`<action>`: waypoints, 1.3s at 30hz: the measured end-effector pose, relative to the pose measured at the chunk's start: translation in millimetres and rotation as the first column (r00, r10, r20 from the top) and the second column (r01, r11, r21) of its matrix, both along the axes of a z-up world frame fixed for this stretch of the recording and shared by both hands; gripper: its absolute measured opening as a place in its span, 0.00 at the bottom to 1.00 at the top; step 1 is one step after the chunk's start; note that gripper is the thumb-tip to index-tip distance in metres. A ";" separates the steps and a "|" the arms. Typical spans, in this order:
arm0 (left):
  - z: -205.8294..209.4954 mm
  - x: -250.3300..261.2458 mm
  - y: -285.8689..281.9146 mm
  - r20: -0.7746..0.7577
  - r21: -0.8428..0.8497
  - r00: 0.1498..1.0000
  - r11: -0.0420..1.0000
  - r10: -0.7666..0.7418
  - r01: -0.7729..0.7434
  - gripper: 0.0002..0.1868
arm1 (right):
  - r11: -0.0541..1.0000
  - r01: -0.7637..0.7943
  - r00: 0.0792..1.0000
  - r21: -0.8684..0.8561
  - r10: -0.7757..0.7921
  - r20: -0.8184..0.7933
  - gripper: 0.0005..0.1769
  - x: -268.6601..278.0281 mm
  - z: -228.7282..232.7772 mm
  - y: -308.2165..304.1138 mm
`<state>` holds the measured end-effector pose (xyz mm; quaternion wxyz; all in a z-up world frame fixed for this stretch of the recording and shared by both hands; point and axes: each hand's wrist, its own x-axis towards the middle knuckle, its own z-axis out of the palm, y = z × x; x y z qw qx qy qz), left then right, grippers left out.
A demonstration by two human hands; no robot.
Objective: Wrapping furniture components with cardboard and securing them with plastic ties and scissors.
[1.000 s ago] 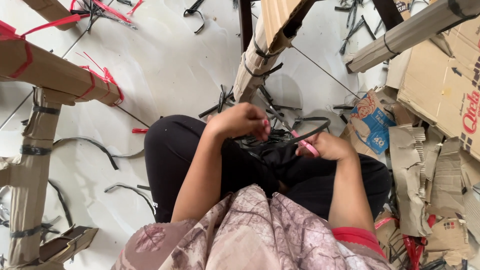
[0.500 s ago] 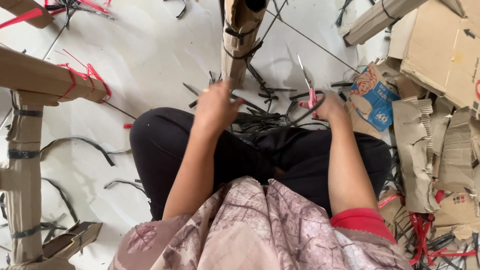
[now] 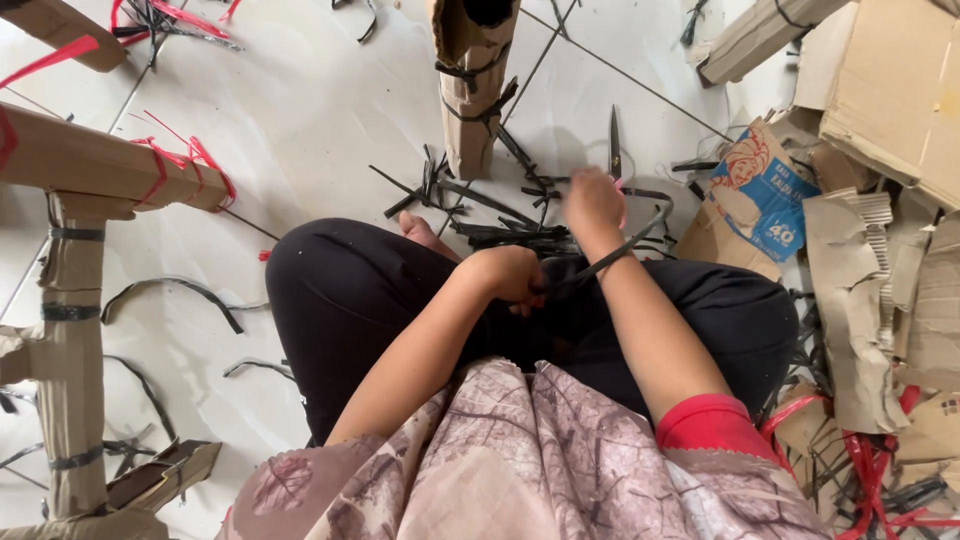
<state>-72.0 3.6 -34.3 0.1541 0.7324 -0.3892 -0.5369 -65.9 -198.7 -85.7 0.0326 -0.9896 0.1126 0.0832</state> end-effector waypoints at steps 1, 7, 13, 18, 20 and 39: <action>-8.0 -1.4 -1.9 0.004 0.013 1.000 1.000 -0.012 0.012 0.06 | 0.987 -0.005 1.000 0.162 0.002 0.014 0.16 2.9 9.9 15.9; -43.3 -14.6 -7.0 -0.015 0.082 1.000 0.996 -0.019 0.020 0.03 | 0.899 0.026 0.998 0.437 -0.048 0.040 0.14 14.3 -49.3 0.3; -37.0 -11.6 -12.1 -0.055 0.091 0.998 0.996 -0.003 0.008 0.11 | 0.431 0.310 0.848 0.848 -0.528 -0.042 0.11 24.9 11.7 -33.1; -54.0 -17.5 -17.3 -0.039 0.096 0.998 0.994 -0.054 0.058 0.10 | 0.771 0.431 0.758 0.469 -0.591 0.277 0.17 17.0 72.1 -18.0; -61.4 -17.5 -18.8 -0.082 0.066 0.994 0.995 -0.071 0.077 0.07 | 0.951 0.138 0.819 0.278 -0.267 0.507 0.31 18.1 75.1 8.2; 76.7 26.4 14.3 -0.395 -0.348 0.812 0.748 0.429 -0.565 0.54 | -0.504 0.085 0.991 0.860 -0.045 -0.124 0.05 -19.9 110.3 -47.7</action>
